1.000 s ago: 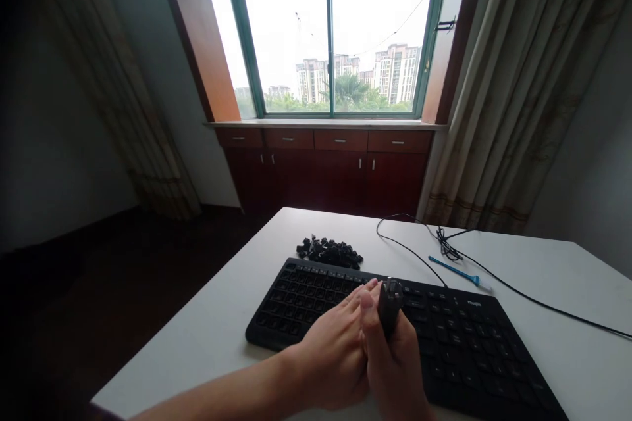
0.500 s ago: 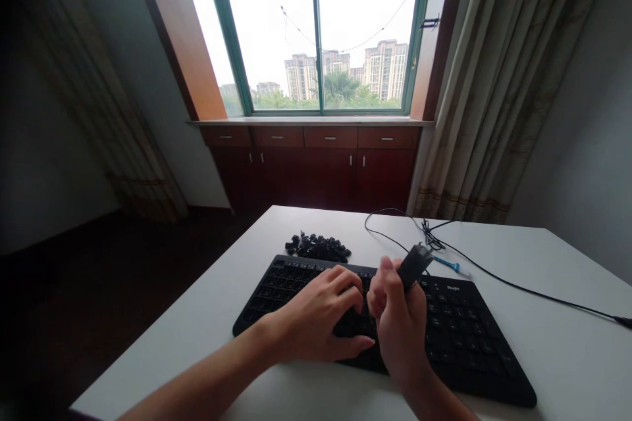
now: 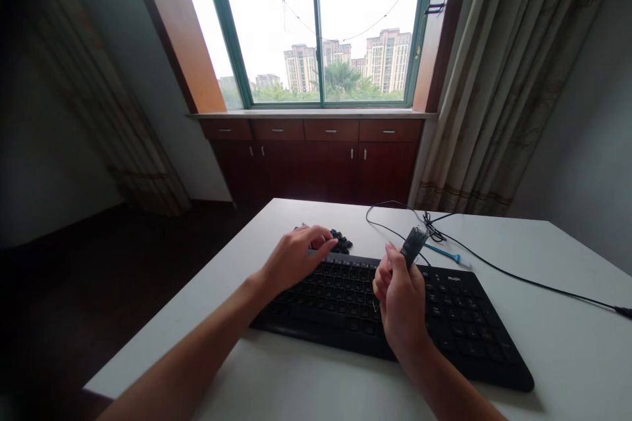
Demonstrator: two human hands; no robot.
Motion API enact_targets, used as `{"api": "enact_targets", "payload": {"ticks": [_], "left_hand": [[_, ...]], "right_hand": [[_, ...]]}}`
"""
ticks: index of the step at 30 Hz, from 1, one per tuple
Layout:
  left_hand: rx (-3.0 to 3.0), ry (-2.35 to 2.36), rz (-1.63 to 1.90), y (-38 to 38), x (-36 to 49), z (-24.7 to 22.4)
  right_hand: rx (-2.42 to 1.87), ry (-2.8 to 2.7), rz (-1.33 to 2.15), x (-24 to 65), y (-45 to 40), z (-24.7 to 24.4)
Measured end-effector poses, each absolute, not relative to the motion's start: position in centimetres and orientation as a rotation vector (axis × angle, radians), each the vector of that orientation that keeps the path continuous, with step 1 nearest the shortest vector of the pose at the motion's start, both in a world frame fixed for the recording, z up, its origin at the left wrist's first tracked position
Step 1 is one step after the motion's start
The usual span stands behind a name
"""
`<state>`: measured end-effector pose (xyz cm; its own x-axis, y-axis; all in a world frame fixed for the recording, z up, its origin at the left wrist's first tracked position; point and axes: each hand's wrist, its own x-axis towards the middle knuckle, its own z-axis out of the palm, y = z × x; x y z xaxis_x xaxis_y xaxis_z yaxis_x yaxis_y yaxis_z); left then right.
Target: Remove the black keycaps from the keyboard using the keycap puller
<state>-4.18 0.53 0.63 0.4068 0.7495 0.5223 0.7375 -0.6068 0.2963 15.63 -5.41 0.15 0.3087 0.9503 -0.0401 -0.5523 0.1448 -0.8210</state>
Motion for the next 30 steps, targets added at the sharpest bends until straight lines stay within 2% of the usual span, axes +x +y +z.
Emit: {"api": "enact_targets", "payload": {"ticks": [5,9,23,30], "left_hand": [[2.482,1.768,1.008,2.8,-7.7,0.5],[2.411,1.877,0.947,3.6,-8.9,-0.2],[2.372,1.790,0.924,5.2,-9.3,-2.0],[2.486,1.634,1.055,4.1,-8.1,-1.2]], "right_hand": [[-0.889,-0.621,1.238,15.3,-5.8,0.3],[-0.882,-0.673,1.256,15.1,-6.1,0.2],[-0.892,-0.771,1.291,15.1,-6.2,-0.4],[-0.790,-0.768,1.359,15.1,-6.3,-0.2]]}}
